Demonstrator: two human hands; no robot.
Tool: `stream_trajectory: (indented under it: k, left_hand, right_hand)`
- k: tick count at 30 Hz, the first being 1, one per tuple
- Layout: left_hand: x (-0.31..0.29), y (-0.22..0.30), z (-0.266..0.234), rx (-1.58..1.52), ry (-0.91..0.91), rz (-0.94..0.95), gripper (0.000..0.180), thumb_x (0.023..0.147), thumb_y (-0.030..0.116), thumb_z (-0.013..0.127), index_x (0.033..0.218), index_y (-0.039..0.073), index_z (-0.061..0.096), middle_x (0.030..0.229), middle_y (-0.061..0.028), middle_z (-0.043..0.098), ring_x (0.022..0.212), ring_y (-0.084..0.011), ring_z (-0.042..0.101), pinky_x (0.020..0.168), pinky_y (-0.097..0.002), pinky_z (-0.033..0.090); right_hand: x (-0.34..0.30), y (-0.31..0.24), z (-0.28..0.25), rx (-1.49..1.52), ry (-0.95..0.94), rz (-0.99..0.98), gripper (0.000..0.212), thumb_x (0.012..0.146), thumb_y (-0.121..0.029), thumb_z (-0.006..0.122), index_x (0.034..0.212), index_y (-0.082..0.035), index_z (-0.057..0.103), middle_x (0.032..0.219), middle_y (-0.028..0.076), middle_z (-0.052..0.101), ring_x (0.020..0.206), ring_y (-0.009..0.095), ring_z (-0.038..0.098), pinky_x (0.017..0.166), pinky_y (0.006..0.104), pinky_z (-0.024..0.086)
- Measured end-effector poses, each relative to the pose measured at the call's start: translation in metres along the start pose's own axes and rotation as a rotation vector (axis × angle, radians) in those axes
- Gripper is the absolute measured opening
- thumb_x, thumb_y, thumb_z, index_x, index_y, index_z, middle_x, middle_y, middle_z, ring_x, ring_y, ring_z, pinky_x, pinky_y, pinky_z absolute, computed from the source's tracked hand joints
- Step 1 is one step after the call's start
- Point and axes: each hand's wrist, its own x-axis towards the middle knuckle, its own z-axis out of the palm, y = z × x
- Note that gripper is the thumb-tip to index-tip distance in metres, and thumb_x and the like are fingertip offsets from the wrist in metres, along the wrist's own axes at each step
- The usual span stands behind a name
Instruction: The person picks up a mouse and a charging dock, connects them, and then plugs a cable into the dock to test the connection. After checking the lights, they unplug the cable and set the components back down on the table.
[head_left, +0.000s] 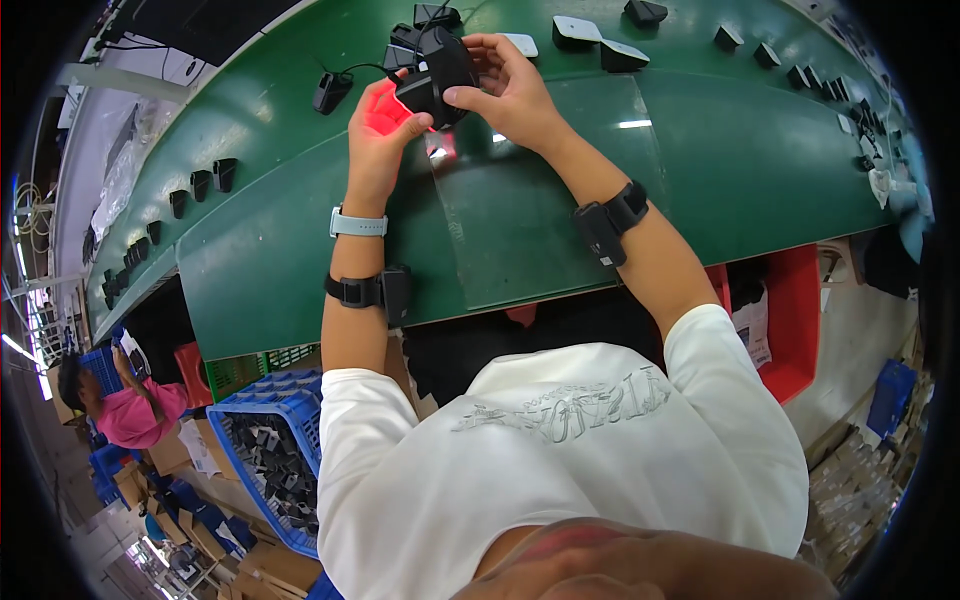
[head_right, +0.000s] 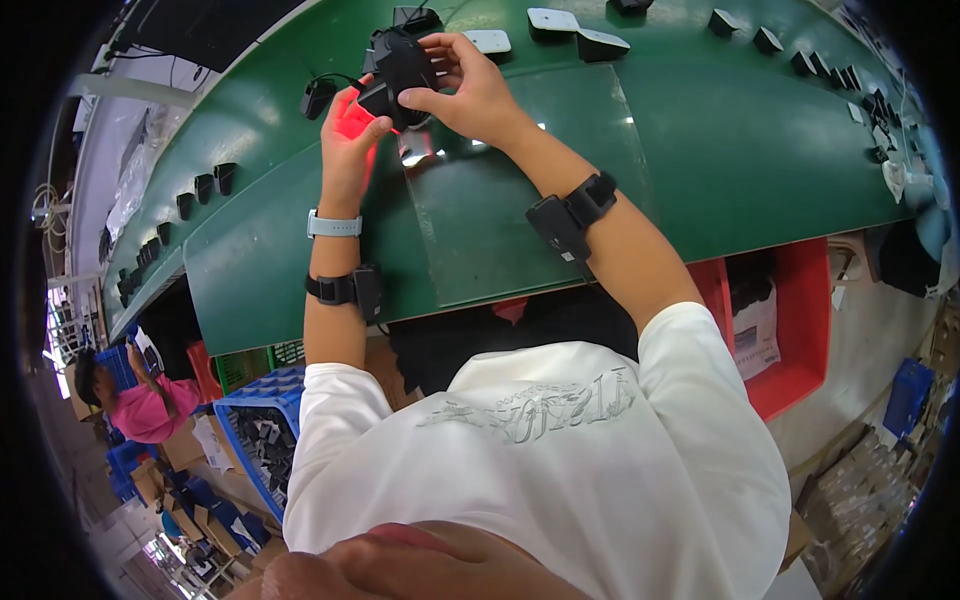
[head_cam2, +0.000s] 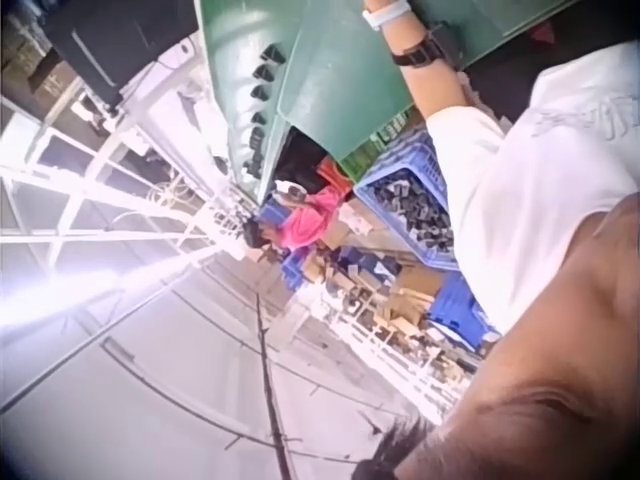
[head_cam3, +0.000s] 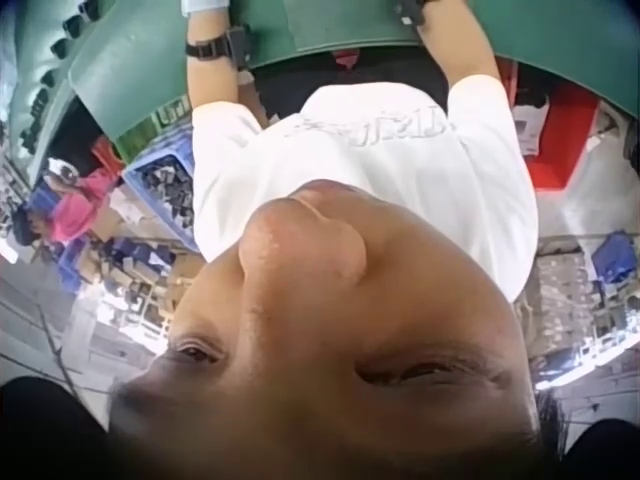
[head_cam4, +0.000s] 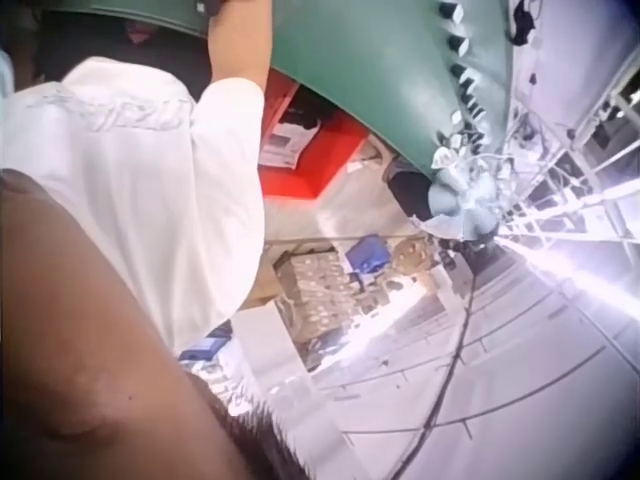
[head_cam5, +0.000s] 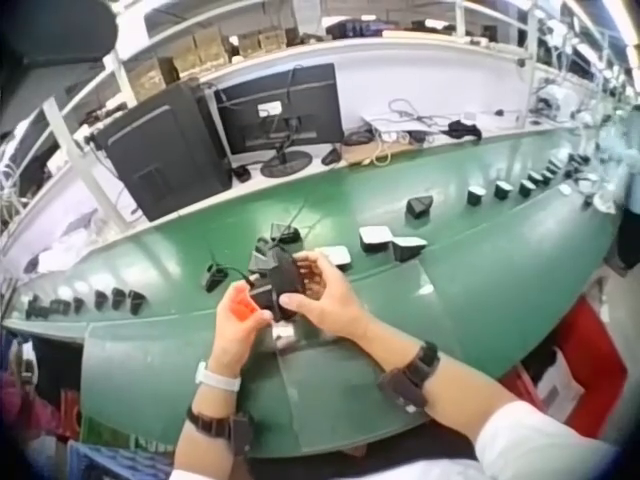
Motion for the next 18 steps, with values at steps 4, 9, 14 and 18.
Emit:
stream_trajectory:
  k: [4,9,14,18]
  left_hand:
    - [0.008,-0.002,-0.015,0.037,-0.075,-0.093,0.058,0.082,-0.01,0.077,0.132,-0.002,0.05,0.124,-0.0103,0.066,0.109,-0.0192,0.067,0.091,-0.0329,0.058]
    - [0.003,-0.013,-0.016,0.057,-0.138,-0.078,0.056,0.082,-0.006,0.078,0.131,0.0,0.052,0.122,-0.0082,0.065,0.111,-0.0187,0.066,0.093,-0.0335,0.057]
    - [-0.002,-0.012,-0.013,-0.007,-0.123,-0.132,0.056,0.081,-0.006,0.079,0.13,0.0,0.053,0.125,-0.0083,0.065,0.112,-0.0185,0.065,0.098,-0.0344,0.055]
    - [0.0,-0.01,-0.014,0.029,-0.126,-0.137,0.056,0.081,-0.008,0.078,0.13,0.001,0.052,0.124,-0.0083,0.065,0.113,-0.0191,0.065,0.098,-0.0345,0.054]
  right_hand:
    - [-0.004,-0.02,0.007,-0.431,0.039,-0.296,0.067,0.072,-0.024,0.091,0.127,-0.003,0.059,0.119,0.01,0.064,0.111,0.021,0.064,0.1,0.0349,0.051]
    - [-0.013,-0.019,0.011,-0.509,0.035,-0.48,0.07,0.069,-0.024,0.093,0.127,-0.004,0.06,0.123,0.013,0.062,0.103,0.024,0.062,0.093,0.0348,0.051]
    - [-0.015,-0.018,0.011,-0.51,0.05,-0.523,0.071,0.067,-0.024,0.095,0.125,-0.004,0.06,0.125,0.013,0.062,0.104,0.024,0.061,0.091,0.0342,0.052]
    - [-0.012,-0.012,0.009,-0.48,0.052,-0.526,0.071,0.066,-0.025,0.096,0.124,-0.004,0.06,0.123,0.013,0.063,0.101,0.024,0.063,0.089,0.0341,0.053]
